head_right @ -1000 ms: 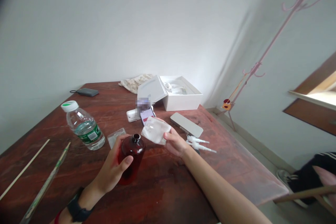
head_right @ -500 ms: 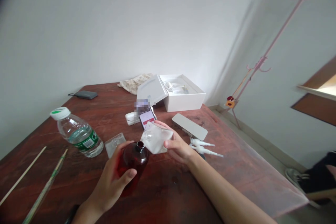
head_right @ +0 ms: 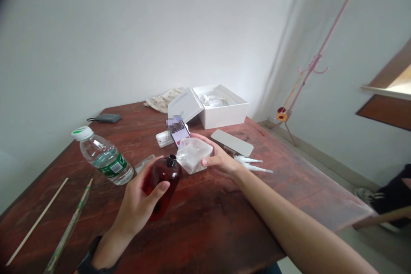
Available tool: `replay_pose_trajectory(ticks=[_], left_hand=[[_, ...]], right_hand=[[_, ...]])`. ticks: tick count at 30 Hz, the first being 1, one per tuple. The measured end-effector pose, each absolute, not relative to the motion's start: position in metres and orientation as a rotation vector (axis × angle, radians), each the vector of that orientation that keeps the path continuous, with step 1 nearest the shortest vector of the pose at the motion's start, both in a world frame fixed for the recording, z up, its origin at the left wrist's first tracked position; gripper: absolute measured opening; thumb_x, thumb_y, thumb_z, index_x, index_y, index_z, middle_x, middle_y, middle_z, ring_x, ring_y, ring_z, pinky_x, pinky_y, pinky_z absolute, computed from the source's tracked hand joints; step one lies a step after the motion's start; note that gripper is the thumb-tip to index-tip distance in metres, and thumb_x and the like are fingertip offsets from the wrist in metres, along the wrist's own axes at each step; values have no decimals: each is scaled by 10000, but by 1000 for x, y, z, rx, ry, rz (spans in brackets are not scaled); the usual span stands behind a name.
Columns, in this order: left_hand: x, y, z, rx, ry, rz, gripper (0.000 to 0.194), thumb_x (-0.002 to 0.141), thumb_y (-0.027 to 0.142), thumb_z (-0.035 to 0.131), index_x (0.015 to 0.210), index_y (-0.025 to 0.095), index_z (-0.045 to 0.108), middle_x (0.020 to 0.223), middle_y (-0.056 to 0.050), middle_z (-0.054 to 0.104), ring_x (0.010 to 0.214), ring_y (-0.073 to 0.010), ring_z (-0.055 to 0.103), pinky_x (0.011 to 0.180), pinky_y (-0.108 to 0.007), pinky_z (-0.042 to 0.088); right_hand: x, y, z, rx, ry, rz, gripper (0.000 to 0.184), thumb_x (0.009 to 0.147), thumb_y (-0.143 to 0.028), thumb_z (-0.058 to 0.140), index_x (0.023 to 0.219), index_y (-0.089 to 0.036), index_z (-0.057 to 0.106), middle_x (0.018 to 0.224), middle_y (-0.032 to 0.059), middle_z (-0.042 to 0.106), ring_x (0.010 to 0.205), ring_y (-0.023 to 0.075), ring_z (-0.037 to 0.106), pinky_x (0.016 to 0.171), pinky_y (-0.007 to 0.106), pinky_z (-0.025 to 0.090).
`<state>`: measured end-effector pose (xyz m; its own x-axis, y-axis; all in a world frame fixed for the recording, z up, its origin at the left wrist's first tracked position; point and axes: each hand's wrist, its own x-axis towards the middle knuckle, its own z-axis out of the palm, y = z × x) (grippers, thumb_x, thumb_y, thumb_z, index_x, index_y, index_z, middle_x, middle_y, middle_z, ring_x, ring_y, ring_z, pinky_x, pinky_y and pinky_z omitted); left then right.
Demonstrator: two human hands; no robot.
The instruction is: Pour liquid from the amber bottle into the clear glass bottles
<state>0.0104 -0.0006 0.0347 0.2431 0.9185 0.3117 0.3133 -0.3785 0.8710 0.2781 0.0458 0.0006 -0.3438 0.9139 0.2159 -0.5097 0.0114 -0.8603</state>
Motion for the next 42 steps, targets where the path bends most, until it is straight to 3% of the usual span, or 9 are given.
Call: replay_pose_trajectory(ticks=[8,13,18,25,30,36,42], left_hand=[[8,0,38,1916,1162,1098,653,902,634,756,1365,183,664,1302,-136,789,1211,-361,750,1006,-463,618],[8,0,34,1998,1172,1088,690,889,648,768,1384,183,649,1326,-147,771,1220,-365,738,1063,-489,584],[9,-1,30,2024,1172,1070,703,896,660,755,1399,184,631,1350,-154,753,1242,-367,722,1086,-511,564],[13,-4,20,2013,1153,1084,724,899,666,748,1420,188,592,1333,-169,744,1203,-367,731,1066,-524,569],[15,-6,15,2005,1144,1107,718,900,657,755,1422,195,583,1333,-168,739,1207,-364,727,1071,-530,564],[16,-6,14,1976,1105,1157,694,911,636,757,1421,199,582,1348,-160,734,1211,-355,727,1067,-500,570],[17,-6,13,1969,1106,1185,673,900,608,777,1406,200,602,1329,-155,744,1193,-353,734,1065,-493,574]], right_hand=[[274,47,-2,-504,-1034,1604,965,596,-355,1037,1466,-304,623,1496,121,678,1324,344,671,1083,463,561],[277,47,-3,-489,-1079,1595,914,607,-316,1032,1437,-292,651,1446,97,710,1244,296,709,1030,398,572],[280,45,-1,-496,-1128,1599,964,602,-290,1035,1473,-299,620,1468,99,694,1265,301,696,1042,413,561],[284,46,2,-500,-1152,1605,893,609,-231,1012,1426,-296,656,1404,75,733,1209,276,719,928,334,595],[285,45,5,-509,-1194,1591,936,611,-243,1010,1459,-306,621,1390,70,732,1219,279,704,993,375,567],[284,43,6,-545,-1187,1526,853,578,-235,1019,1346,-321,658,1332,48,739,1126,269,715,904,347,580],[283,38,13,-614,-1214,1473,802,567,-349,1042,1287,-302,691,1321,58,744,1123,278,709,942,364,555]])
